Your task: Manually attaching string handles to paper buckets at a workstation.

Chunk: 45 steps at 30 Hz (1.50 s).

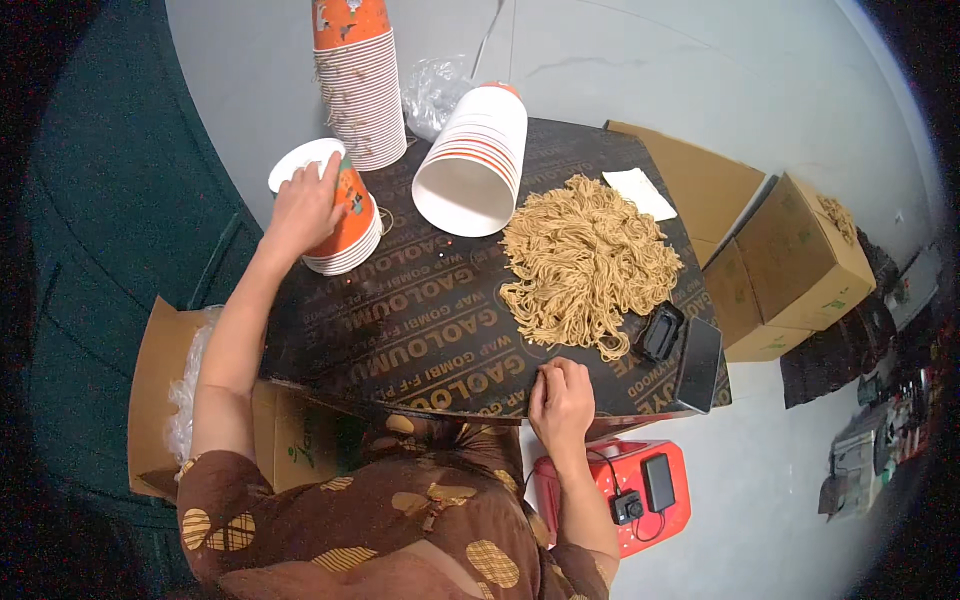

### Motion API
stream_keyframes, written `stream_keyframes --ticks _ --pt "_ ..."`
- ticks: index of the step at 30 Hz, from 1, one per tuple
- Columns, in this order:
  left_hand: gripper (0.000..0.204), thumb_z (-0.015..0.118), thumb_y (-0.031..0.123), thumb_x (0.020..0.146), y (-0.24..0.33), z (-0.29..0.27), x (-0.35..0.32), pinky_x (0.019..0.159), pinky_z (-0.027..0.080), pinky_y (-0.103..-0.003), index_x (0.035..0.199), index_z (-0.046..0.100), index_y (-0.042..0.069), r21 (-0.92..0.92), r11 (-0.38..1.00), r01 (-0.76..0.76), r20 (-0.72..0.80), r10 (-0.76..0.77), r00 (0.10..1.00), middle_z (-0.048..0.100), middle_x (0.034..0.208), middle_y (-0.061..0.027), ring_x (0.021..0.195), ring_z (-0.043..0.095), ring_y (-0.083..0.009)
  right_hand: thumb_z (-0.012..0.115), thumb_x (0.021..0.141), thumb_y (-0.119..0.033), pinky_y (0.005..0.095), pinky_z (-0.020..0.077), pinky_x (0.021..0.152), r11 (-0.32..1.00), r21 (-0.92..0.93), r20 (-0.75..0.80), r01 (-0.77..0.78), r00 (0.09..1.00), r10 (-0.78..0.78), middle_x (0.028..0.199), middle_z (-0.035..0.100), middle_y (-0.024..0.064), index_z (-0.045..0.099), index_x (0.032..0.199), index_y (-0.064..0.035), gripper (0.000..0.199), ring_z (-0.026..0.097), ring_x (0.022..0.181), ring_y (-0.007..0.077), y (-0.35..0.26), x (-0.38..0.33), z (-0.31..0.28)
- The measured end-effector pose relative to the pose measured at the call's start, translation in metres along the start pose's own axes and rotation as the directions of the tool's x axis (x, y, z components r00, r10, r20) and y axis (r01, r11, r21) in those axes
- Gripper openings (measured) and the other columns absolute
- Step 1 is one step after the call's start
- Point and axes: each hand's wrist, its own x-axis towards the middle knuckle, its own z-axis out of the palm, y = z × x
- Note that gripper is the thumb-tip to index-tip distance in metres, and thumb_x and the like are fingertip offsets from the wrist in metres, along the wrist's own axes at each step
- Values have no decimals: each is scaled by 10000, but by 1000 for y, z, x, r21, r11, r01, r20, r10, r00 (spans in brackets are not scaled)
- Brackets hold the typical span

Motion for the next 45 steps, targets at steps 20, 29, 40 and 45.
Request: stream_keyframes --ticks 20,29,40,45 --pt "178 615 -28 752 99 74 93 726 546 -414 914 557 16 -276 869 -410 -572 195 797 599 865 -147 825 648 -321 675 775 33 406 503 716 1000 -12 -12 11 1000 -11 911 623 130 633 890 -12 131 599 810 323 3 -1 2" --pt "165 572 -28 791 84 50 74 716 543 -472 946 552 25 -360 808 -467 -405 316 858 651 875 -160 868 661 -346 674 784 27 403 504 731 1000 -3 -27 0 1000 -1 909 630 130 629 887 -8 117 606 832 321 4 -1 0" --pt "304 532 77 918 56 -18 19 694 526 -464 1207 620 115 -612 747 -260 -129 230 965 715 915 -184 802 693 -360 661 816 72 403 517 737 982 179 37 -58 998 53 914 631 154 660 979 -22 188 633 853 350 36 26 -17" --pt "288 510 41 899 38 -21 5 757 541 -397 1145 658 12 -798 595 -100 76 263 962 720 934 -186 840 710 -298 655 772 94 404 505 711 991 92 58 101 993 -107 896 597 155 679 1030 -44 293 618 840 332 62 65 -11"
